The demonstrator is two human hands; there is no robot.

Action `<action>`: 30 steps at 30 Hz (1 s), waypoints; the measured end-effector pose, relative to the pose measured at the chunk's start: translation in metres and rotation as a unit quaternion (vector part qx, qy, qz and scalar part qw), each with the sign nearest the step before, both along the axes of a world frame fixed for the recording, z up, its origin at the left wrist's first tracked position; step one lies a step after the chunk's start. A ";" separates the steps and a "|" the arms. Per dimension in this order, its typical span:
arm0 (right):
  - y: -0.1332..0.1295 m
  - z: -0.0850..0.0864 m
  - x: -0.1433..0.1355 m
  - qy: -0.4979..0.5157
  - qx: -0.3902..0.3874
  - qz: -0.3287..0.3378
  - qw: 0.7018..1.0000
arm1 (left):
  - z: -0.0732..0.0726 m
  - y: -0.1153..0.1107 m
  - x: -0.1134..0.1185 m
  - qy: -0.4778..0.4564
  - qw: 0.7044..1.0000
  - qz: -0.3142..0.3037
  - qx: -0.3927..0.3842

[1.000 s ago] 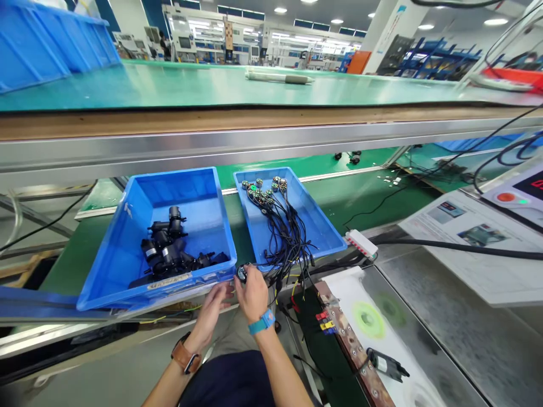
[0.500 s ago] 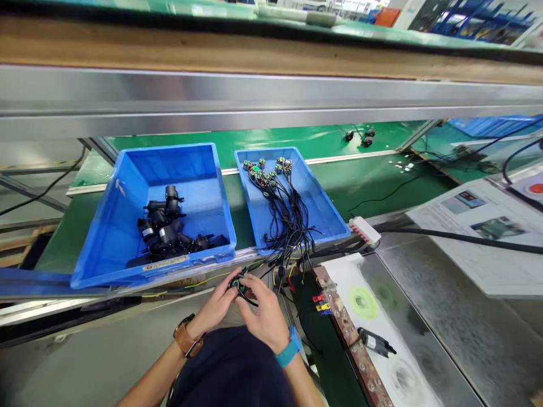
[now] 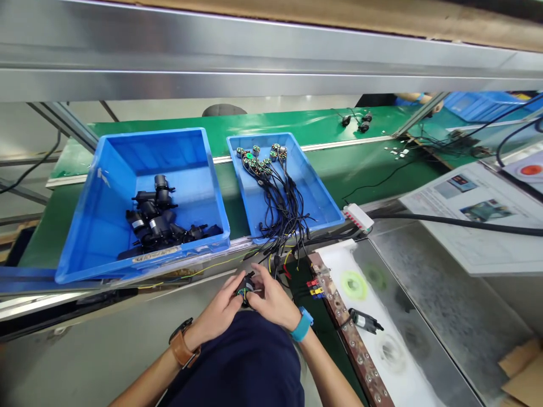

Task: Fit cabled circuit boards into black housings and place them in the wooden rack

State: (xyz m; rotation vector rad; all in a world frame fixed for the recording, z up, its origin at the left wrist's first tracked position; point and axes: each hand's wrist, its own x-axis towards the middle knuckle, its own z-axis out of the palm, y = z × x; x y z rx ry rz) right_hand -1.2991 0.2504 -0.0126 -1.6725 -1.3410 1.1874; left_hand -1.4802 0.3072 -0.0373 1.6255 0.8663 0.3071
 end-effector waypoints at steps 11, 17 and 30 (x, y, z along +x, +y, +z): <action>-0.011 -0.009 -0.015 0.010 0.043 -0.072 0.996 | -0.007 -0.003 0.002 -0.073 0.997 -0.001 0.030; -0.011 -0.012 -0.029 0.031 0.042 -0.163 0.985 | -0.004 0.004 0.009 -0.075 0.995 -0.007 0.063; -0.133 0.133 0.029 0.336 0.234 -0.467 0.784 | 0.072 -0.013 0.084 -0.209 0.917 -0.283 0.190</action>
